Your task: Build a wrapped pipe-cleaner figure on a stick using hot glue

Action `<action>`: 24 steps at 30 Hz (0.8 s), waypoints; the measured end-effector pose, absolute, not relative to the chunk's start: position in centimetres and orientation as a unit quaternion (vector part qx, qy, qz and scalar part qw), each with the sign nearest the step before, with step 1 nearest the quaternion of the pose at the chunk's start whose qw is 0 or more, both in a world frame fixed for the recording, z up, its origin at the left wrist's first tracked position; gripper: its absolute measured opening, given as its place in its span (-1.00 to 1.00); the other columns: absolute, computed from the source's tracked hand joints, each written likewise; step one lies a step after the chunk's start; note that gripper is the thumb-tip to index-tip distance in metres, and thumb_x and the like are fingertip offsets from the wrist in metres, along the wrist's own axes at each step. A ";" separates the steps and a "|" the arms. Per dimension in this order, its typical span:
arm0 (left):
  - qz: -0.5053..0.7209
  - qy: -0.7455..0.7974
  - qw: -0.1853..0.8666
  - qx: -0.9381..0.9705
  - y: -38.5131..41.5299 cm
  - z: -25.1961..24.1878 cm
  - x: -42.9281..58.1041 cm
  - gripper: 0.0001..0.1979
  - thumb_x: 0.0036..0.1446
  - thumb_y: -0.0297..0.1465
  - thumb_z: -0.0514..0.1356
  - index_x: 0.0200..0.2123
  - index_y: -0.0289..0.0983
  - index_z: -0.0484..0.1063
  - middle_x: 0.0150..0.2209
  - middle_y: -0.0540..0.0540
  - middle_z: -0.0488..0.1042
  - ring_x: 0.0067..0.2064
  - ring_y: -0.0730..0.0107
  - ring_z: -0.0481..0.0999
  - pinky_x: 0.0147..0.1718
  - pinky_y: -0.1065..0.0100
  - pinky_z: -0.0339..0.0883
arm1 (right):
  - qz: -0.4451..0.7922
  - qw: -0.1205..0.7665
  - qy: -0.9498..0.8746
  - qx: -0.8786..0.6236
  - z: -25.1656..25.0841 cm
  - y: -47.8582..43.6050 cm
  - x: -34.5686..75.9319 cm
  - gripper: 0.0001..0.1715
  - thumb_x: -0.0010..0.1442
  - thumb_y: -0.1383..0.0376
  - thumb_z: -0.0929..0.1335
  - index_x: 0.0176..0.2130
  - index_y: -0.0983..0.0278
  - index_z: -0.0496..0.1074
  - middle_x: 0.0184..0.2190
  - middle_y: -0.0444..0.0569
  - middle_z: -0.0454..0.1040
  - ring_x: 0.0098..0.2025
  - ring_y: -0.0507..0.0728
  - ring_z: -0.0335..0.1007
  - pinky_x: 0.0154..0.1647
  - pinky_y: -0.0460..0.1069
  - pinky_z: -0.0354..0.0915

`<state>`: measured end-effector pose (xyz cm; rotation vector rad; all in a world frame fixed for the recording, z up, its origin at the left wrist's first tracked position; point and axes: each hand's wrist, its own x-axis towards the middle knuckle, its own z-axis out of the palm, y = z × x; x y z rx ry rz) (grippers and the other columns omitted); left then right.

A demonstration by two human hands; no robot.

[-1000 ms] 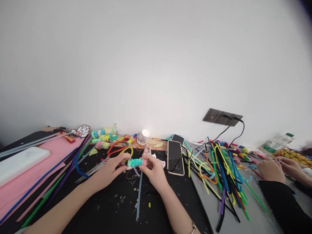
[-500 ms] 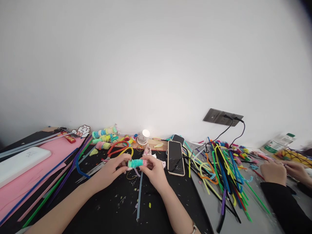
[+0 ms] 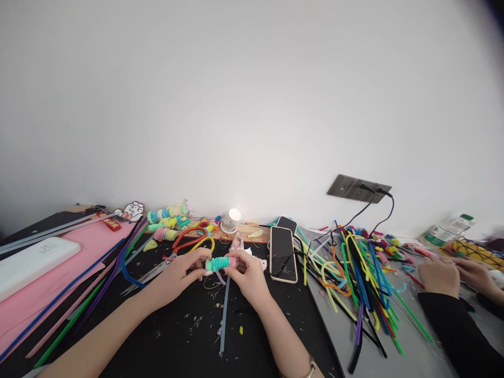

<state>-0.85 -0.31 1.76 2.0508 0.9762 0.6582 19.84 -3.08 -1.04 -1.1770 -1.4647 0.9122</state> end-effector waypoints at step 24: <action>0.269 0.386 0.369 0.802 -0.4 1.9 -0.8 -0.83 0.20 -0.28 0.11 -0.17 -0.21 0.34 -0.35 0.00 0.44 -0.30 0.29 0.44 -0.25 0.33 0.32 | 0.369 0.493 -0.611 -0.498 -1.1 -3.0 19.8 -0.74 -0.02 0.40 0.44 -0.24 0.27 0.49 -0.41 -0.12 0.48 -0.40 0.08 0.40 -0.33 -0.04 0.31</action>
